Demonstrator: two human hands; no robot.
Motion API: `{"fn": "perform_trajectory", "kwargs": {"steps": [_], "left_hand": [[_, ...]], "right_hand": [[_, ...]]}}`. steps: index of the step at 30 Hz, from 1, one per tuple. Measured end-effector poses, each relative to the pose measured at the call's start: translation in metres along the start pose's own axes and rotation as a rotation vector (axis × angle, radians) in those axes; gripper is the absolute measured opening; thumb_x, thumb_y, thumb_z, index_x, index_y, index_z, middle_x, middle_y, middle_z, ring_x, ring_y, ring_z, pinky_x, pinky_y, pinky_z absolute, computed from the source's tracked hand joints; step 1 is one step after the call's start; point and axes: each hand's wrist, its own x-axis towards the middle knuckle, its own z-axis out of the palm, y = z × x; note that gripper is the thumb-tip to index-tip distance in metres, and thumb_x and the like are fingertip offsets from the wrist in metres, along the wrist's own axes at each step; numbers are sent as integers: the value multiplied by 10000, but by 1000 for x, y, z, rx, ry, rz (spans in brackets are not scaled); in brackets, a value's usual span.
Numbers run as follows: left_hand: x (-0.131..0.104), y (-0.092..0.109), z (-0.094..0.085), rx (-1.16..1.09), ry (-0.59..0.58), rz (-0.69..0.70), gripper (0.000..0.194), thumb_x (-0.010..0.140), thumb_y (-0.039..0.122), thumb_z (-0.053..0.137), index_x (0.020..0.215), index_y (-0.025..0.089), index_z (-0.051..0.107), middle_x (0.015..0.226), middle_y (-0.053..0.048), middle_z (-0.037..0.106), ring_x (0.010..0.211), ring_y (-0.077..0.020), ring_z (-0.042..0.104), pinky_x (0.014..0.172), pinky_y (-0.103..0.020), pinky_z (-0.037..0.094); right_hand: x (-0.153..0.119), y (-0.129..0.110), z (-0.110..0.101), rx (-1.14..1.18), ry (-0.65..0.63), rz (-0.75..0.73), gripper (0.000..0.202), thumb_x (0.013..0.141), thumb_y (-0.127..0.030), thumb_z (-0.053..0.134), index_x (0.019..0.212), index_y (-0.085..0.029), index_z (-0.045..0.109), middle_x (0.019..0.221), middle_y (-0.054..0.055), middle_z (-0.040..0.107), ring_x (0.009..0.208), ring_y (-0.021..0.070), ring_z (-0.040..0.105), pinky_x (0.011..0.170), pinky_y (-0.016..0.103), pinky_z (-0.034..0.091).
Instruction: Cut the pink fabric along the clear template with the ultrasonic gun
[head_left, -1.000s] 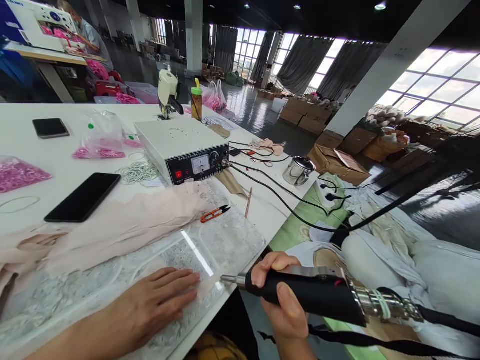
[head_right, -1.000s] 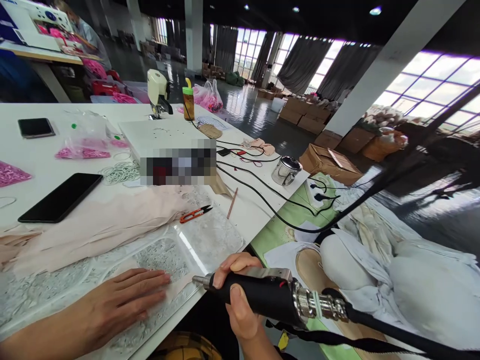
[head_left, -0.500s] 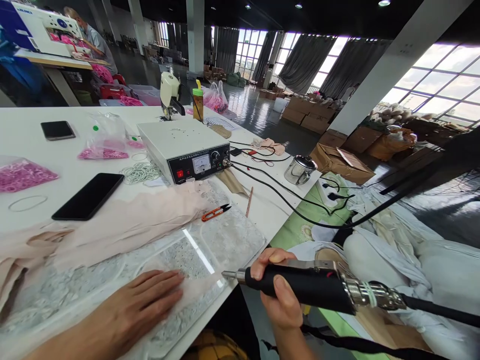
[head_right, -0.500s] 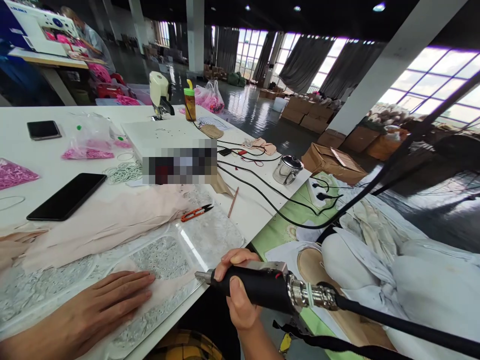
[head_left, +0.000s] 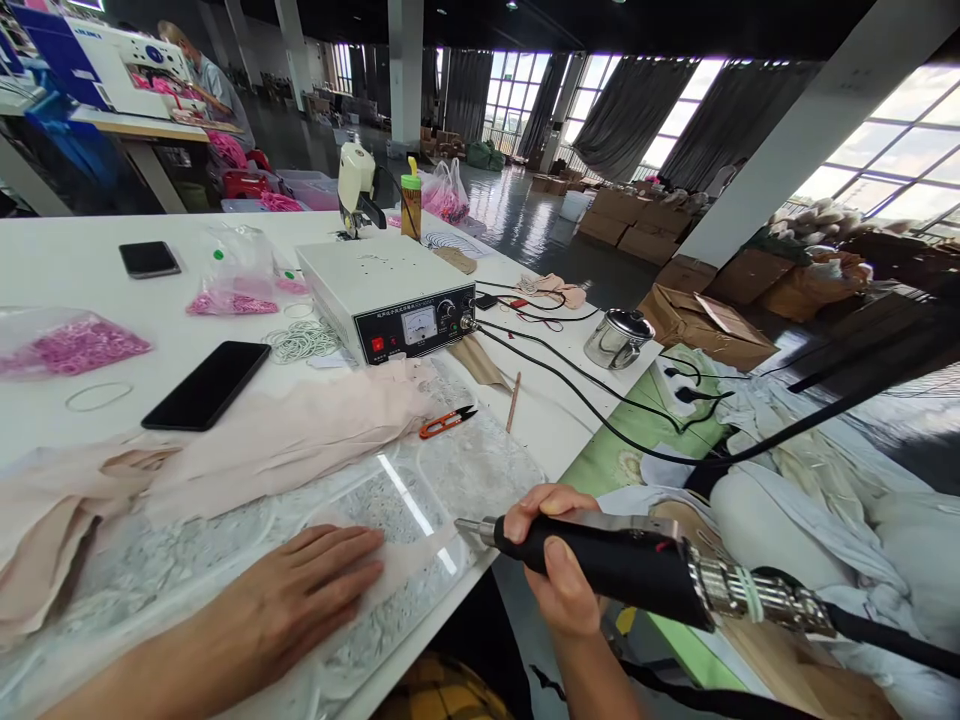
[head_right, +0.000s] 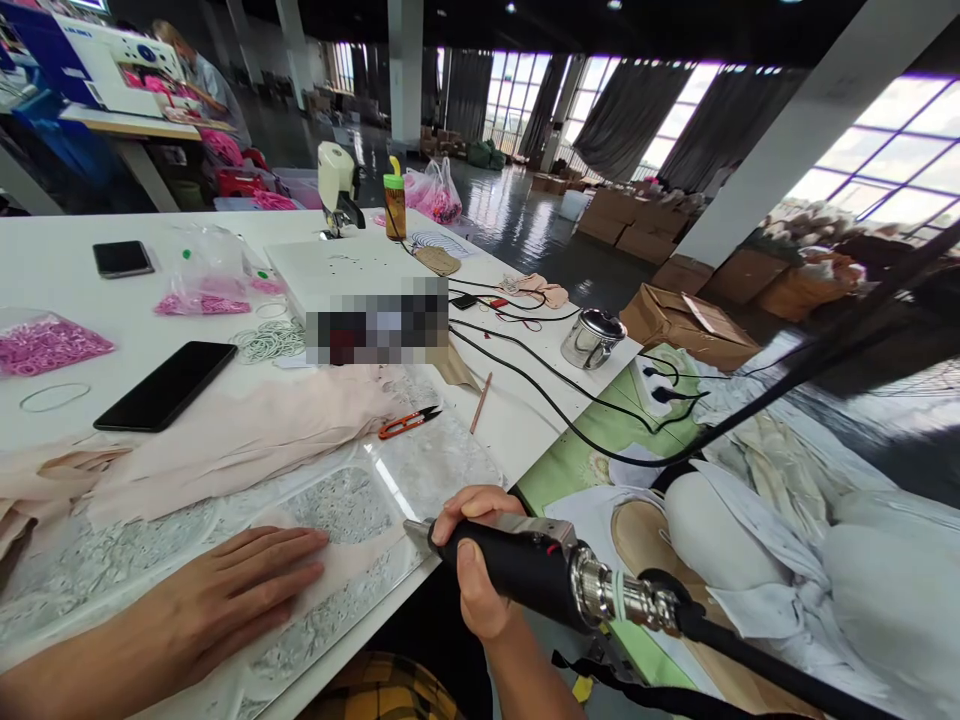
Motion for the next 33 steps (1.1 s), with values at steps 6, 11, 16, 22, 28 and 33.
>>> {"fn": "perform_trajectory", "kwargs": {"steps": [6,11,16,22,28,33], "left_hand": [[13,-7,-6,-134,2,1,344,1046,204,480,1378,240,564,1452,-80,579,1310,-241,570,1116,-384,453],[18,-16,-8,-159,7,29,326,1047,226,488,1359,235,583,1424,-98,601,1274,-250,602,1075,-390,492],[13,-20,-4,-154,1,33,347,1042,255,518,1386,248,563,1480,-77,550,1317,-245,562,1100,-381,467],[15,-29,-2,-146,-30,71,340,1038,291,538,1375,257,569,1478,-71,551,1288,-252,581,1081,-384,476],[42,-45,-14,-206,-122,189,419,952,212,653,1361,250,567,1458,-97,569,1276,-271,588,1096,-409,439],[50,-51,-18,-244,-156,226,476,865,241,783,1299,234,587,1469,-114,552,1285,-304,579,1102,-440,435]], "right_hand": [[8,4,3,-35,15,-18,142,906,-361,600,999,-254,580,875,8,562,623,145,595,594,332,498],[6,0,7,-39,91,-22,160,883,-374,604,992,-257,595,848,10,554,620,161,588,567,342,484],[5,1,10,-20,81,-10,154,890,-377,614,979,-253,596,863,7,566,587,141,580,560,337,491],[7,7,11,-70,103,-30,157,886,-375,629,975,-251,593,836,8,584,601,156,573,583,367,508],[10,9,19,-88,184,-36,177,856,-402,632,942,-251,595,835,3,577,567,145,576,556,347,491],[11,10,23,-65,216,-31,166,842,-376,629,942,-246,610,838,5,579,566,140,585,547,329,480]]}}
